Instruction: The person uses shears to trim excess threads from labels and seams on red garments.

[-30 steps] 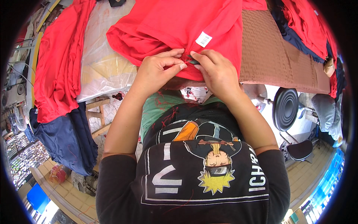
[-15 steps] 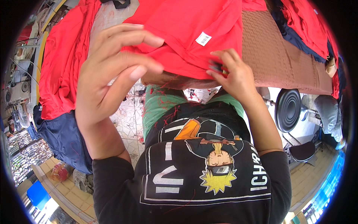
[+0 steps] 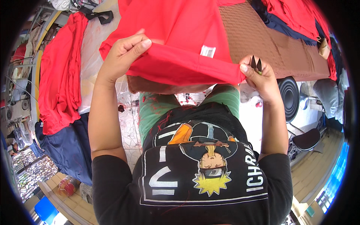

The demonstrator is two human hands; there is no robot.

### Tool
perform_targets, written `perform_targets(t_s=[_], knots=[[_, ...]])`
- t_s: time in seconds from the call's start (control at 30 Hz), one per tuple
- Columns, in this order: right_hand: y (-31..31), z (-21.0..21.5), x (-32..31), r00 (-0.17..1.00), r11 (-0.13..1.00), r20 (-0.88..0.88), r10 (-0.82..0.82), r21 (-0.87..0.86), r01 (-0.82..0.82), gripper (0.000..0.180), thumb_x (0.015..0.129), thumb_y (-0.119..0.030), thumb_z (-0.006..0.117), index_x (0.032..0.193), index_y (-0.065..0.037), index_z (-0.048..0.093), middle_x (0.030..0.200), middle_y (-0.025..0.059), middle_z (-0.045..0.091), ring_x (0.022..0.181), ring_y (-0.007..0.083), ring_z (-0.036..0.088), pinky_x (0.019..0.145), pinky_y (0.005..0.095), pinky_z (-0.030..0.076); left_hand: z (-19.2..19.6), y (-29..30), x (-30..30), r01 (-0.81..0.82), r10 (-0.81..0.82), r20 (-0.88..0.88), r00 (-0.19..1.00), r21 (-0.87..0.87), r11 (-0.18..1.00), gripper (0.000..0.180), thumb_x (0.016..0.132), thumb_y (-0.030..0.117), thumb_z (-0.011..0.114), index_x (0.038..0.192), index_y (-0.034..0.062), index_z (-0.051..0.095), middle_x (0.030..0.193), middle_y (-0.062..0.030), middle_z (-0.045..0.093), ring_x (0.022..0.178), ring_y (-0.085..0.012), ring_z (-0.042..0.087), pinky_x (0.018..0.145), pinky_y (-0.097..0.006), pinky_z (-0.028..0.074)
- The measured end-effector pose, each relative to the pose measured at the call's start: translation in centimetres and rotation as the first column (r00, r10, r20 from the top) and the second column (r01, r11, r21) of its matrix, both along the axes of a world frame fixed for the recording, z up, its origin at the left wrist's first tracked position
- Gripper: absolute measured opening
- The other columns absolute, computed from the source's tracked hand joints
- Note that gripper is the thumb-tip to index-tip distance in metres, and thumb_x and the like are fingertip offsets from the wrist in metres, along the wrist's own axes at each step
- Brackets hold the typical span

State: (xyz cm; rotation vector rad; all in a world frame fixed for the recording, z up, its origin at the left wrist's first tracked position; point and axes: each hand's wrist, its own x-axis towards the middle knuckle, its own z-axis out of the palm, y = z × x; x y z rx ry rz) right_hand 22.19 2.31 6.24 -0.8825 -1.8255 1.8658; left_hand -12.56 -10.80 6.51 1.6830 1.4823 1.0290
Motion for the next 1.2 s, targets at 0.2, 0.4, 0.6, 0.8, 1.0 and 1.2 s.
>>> perform_targets(t_s=[0.2,0.4,0.6,0.8,1.0,1.2], knots=[[2.3,-1.5,-0.9,0.953,0.985,0.254,-0.167,0.001,0.172,0.016,0.093,-0.02,0.064,0.094,-0.004,0.063,0.07,-0.0037,0.055,0.053,0.0048,0.047,0.05,0.0228,0.042,0.0,4.4,1.9,-0.236,0.222,-0.213,0.952,-0.04,0.971,0.022,0.095,0.025,0.06,0.092,0.003,0.063,0.084,-0.0013,0.061,0.088,-0.0111,0.058,0.096,-0.032,0.043],[4.5,-0.2,-1.2,0.87,0.685,0.38,-0.315,0.725,-0.069,0.03,0.088,-0.025,0.066,0.109,-0.004,0.061,0.095,0.0178,0.068,0.092,0.0306,0.067,0.079,0.0377,0.051,-1.7,5.2,4.1,-0.244,0.446,-0.446,0.776,0.44,0.864,0.016,0.088,0.016,0.067,0.099,0.0049,0.07,0.099,-0.0099,0.069,0.096,-0.0191,0.065,0.088,-0.03,0.049],[1.9,-1.4,-5.3,0.984,0.828,0.012,-0.18,0.542,0.145,0.027,0.088,-0.017,0.065,0.112,-0.005,0.061,0.098,0.0182,0.068,0.091,0.0306,0.067,0.078,0.0367,0.051,-3.7,5.0,10.8,-0.27,0.318,-0.257,0.912,0.207,0.94,0.022,0.081,0.014,0.074,0.1,0.0032,0.071,0.104,-0.0105,0.068,0.095,-0.0211,0.066,0.085,-0.03,0.051],[-0.2,-5.1,-6.3,0.968,0.881,0.152,-0.199,0.46,0.109,0.022,0.088,-0.011,0.064,0.108,-0.002,0.062,0.096,0.0186,0.069,0.091,0.0322,0.067,0.079,0.0373,0.051,-7.3,4.2,11.9,-0.34,0.386,-0.317,0.866,0.194,0.92,0.03,0.077,0.015,0.076,0.103,0.0035,0.07,0.109,-0.0097,0.065,0.09,-0.0226,0.066,0.078,-0.031,0.053],[-0.1,-5.1,-6.3,0.97,0.911,0.153,-0.187,0.397,0.113,0.021,0.089,-0.009,0.062,0.108,0.0,0.062,0.099,0.0192,0.068,0.095,0.0317,0.067,0.081,0.037,0.051,-7.6,4.4,11.8,-0.315,0.387,-0.326,0.862,0.254,0.915,0.024,0.08,0.014,0.074,0.101,0.0033,0.07,0.103,-0.008,0.067,0.089,-0.023,0.066,0.077,-0.03,0.053],[-0.2,-5.3,-6.2,0.971,0.91,0.147,-0.19,0.397,0.118,0.022,0.089,-0.01,0.062,0.108,0.0,0.062,0.099,0.0193,0.068,0.095,0.031,0.067,0.082,0.0365,0.051,-6.9,4.8,10.6,-0.453,0.453,0.002,0.892,0.001,0.892,0.016,0.083,0.011,0.07,0.098,0.0037,0.071,0.099,-0.0083,0.07,0.092,-0.0186,0.067,0.079,-0.029,0.052]])
